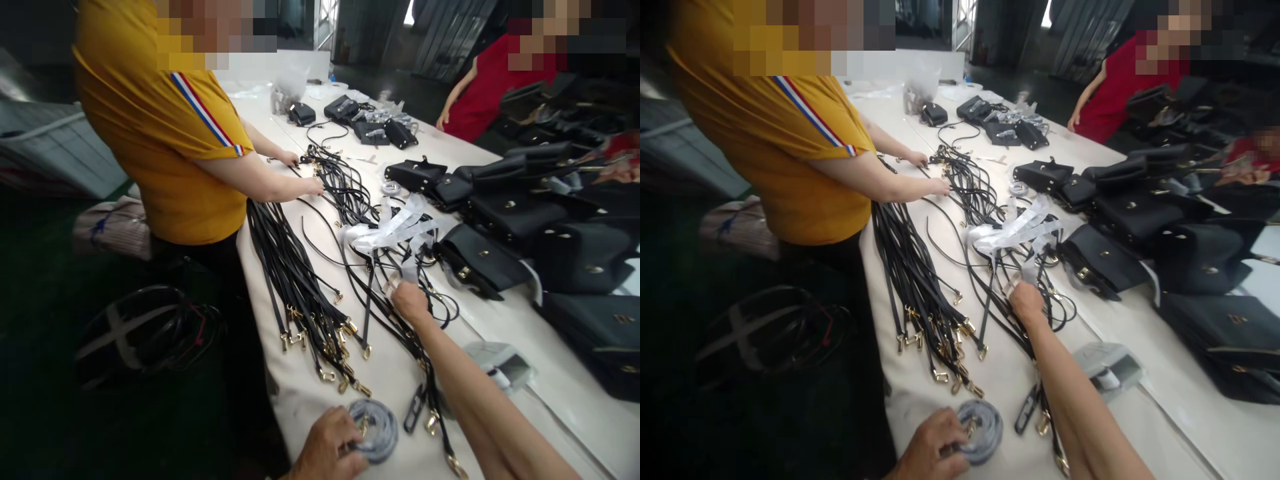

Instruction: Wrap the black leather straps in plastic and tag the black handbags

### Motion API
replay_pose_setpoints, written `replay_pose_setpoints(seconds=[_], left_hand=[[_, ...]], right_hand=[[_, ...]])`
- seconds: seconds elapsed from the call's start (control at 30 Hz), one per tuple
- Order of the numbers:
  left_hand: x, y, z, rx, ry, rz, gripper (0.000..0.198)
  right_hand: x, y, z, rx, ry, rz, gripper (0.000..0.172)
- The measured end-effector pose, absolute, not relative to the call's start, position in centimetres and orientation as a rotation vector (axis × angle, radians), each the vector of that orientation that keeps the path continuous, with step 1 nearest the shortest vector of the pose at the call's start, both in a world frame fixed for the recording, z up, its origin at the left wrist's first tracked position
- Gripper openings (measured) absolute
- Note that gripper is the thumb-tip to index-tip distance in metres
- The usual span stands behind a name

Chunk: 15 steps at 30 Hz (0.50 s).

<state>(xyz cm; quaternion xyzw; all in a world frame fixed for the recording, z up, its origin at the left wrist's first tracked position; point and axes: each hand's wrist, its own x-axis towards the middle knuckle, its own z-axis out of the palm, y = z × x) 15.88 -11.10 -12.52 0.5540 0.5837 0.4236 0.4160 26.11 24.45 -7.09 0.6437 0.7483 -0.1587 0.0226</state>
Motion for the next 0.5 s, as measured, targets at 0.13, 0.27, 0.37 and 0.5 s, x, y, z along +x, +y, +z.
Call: replay_pose_setpoints(seconds=[0.13, 0.27, 0.37, 0.5], left_hand=[[13.7, -10.1, -8.0, 0.960, 1.452, 0.982, 0.007], [12.4, -9.1, -5.1, 0.741, 1.356, 0.998, 0.018], [12.2, -8.5, -3.8, 0.579, 1.287, 1.017, 0.030], [11.9, -8.0, -1.6, 0.413, 1.148, 1.115, 0.041]], right_hand=[[28.5, 23.7, -3.7, 2.272, 2.375, -0.764, 0.024], [30.4, 19.9, 0.4, 2.438, 2.483, -1.190, 0.044], [31.8, 15.1, 3.8, 2.382, 2.410, -1.663, 0.056], [33.5, 7.5, 7.7, 2.214, 1.855, -2.409, 0.051]])
